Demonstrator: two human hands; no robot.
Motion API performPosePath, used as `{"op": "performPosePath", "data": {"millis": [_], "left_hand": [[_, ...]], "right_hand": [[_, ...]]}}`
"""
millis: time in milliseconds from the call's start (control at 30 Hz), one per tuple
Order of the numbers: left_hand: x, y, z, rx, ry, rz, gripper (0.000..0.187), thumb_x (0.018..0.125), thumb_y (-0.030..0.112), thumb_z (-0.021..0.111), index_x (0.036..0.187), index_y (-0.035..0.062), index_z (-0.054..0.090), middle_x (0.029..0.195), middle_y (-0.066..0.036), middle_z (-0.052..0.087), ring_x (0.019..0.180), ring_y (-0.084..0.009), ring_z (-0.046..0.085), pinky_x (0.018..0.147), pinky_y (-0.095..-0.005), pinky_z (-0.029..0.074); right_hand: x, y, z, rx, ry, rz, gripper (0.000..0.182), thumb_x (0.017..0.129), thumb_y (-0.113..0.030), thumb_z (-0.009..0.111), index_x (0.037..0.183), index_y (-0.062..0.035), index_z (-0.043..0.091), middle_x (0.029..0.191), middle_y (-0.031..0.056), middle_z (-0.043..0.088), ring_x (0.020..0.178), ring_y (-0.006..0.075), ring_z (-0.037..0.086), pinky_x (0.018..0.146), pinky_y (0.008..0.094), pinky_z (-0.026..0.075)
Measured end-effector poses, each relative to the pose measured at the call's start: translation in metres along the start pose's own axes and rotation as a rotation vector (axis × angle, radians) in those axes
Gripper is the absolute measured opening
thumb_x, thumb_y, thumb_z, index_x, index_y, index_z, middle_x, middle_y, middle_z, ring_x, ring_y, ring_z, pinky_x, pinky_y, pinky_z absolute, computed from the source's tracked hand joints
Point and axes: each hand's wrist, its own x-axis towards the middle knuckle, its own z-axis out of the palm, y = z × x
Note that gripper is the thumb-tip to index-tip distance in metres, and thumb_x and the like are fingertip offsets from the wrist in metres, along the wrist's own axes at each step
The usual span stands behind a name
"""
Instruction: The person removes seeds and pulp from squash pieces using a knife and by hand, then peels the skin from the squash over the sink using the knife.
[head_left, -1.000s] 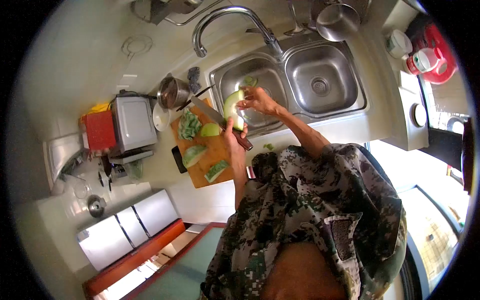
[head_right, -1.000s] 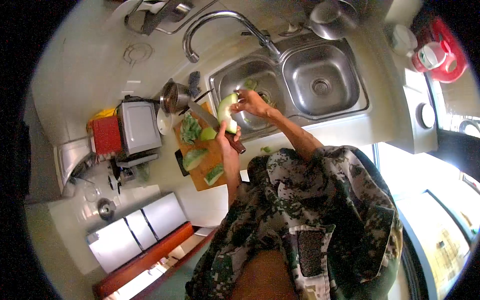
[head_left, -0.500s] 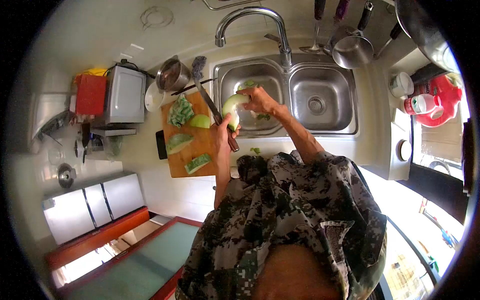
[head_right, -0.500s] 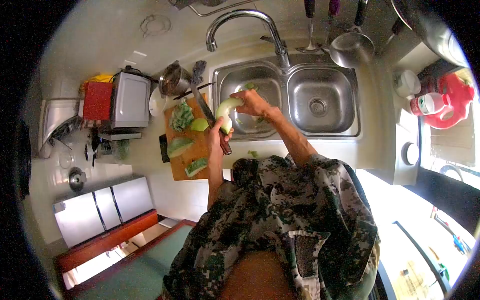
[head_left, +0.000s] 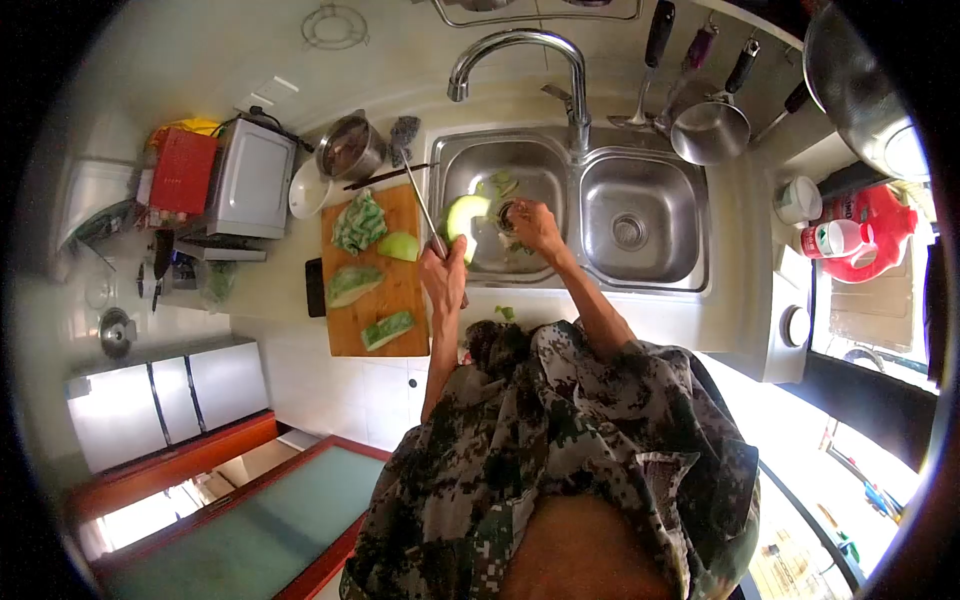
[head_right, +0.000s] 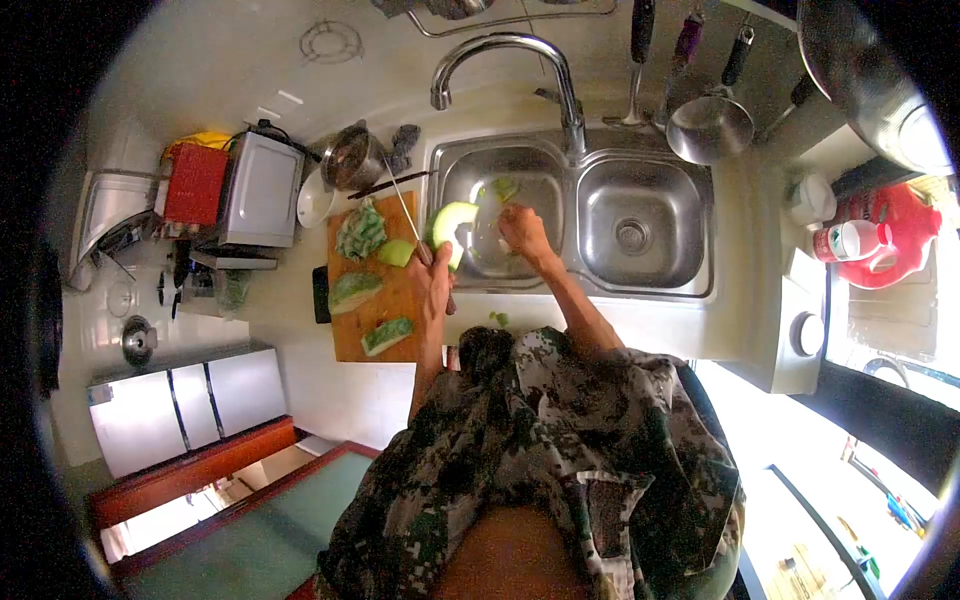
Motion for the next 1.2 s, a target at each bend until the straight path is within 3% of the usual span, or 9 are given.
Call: {"op": "performPosePath", "data": {"millis": [133,233,333,400,467,667,767,933,1200], "left_hand": [[-0.006,-0.002,0.003,0.384,0.158,0.246,0.032,0.082,0.026,0.068,0.073,0.0009,0.05,0.055,-0.009,0.047,0.049,-0.0208,0.048,0.049,-0.0378,0.04],[-0.009,-0.01,0.01,0.386,0.16,0.29,0.033,0.082,0.027,0.068,0.076,-0.0009,0.051,0.056,-0.01,0.051,0.05,-0.024,0.051,0.05,-0.0379,0.042],[-0.015,-0.017,0.023,0.329,0.116,0.292,0.033,0.083,0.027,0.067,0.079,-0.0029,0.053,0.059,-0.013,0.055,0.052,-0.0269,0.055,0.052,-0.0393,0.044],[-0.025,-0.015,0.024,0.383,0.069,0.253,0.034,0.085,0.028,0.064,0.084,-0.0044,0.055,0.063,-0.016,0.059,0.057,-0.0304,0.06,0.054,-0.0406,0.046],[-0.028,-0.012,0.023,0.368,-0.062,0.279,0.033,0.087,0.029,0.062,0.087,-0.0037,0.055,0.066,-0.016,0.06,0.059,-0.0319,0.061,0.054,-0.0407,0.046],[-0.019,-0.028,-0.012,0.562,-0.068,0.452,0.029,0.087,0.027,0.06,0.091,-0.0013,0.057,0.067,-0.018,0.062,0.061,-0.0329,0.063,0.057,-0.04,0.049],[-0.022,-0.019,-0.022,0.842,-0.015,0.767,0.015,0.079,0.016,0.062,0.083,0.0012,0.059,0.062,-0.017,0.061,0.056,-0.034,0.062,0.052,-0.0417,0.05],[-0.021,-0.015,-0.018,0.912,-0.137,0.735,0.014,0.077,0.014,0.061,0.072,0.0021,0.056,0.06,-0.017,0.06,0.053,-0.0314,0.061,0.051,-0.0408,0.049],[-0.007,-0.021,-0.024,0.944,-0.21,0.837,0.013,0.071,0.012,0.065,0.071,0.0038,0.055,0.062,-0.014,0.062,0.056,-0.0297,0.062,0.054,-0.04,0.051]], "right_hand": [[-0.013,-0.009,-0.009,0.019,-0.131,0.073,0.017,0.079,-0.013,0.061,0.087,0.0009,0.064,0.08,0.0167,0.068,0.071,0.0217,0.067,0.06,0.0335,0.05],[-0.025,-0.009,0.0,0.497,-0.463,0.166,0.053,0.089,-0.03,0.062,0.123,0.0075,0.048,0.12,0.017,0.055,0.111,0.021,0.054,0.089,0.0372,0.046],[-0.031,-0.034,0.009,0.946,-0.517,0.489,0.051,0.087,-0.037,0.063,0.113,0.0056,0.052,0.105,0.0113,0.059,0.097,0.0177,0.057,0.081,0.0336,0.049],[-0.029,-0.029,0.012,0.799,-0.504,0.448,0.045,0.085,-0.037,0.065,0.103,0.0021,0.054,0.091,0.0061,0.057,0.08,0.0129,0.053,0.066,0.0282,0.046],[-0.027,-0.027,0.011,0.364,-0.471,0.404,0.082,0.082,-0.046,0.064,0.13,0.0133,0.035,0.12,0.0214,0.051,0.108,0.0288,0.053,0.09,0.035,0.044],[-0.036,-0.042,-0.014,0.293,-0.502,0.233,0.047,0.075,-0.027,0.074,0.104,0.0063,0.057,0.098,0.0139,0.061,0.095,0.0211,0.059,0.078,0.0321,0.05],[-0.045,-0.04,-0.013,0.453,-0.533,0.022,0.043,0.073,-0.016,0.076,0.105,0.0037,0.055,0.101,0.0117,0.062,0.096,0.0186,0.058,0.076,0.0314,0.052],[-0.065,0.003,-0.016,0.768,-0.551,-0.152,0.057,0.079,-0.009,0.07,0.126,0.0014,0.04,0.12,0.0159,0.055,0.104,0.0235,0.058,0.084,0.0338,0.053],[-0.06,0.056,-0.009,0.827,-0.716,0.007,0.047,0.092,-0.015,0.054,0.133,-0.0003,0.035,0.13,0.0155,0.049,0.125,0.0272,0.04,0.102,0.044,0.04]]}}
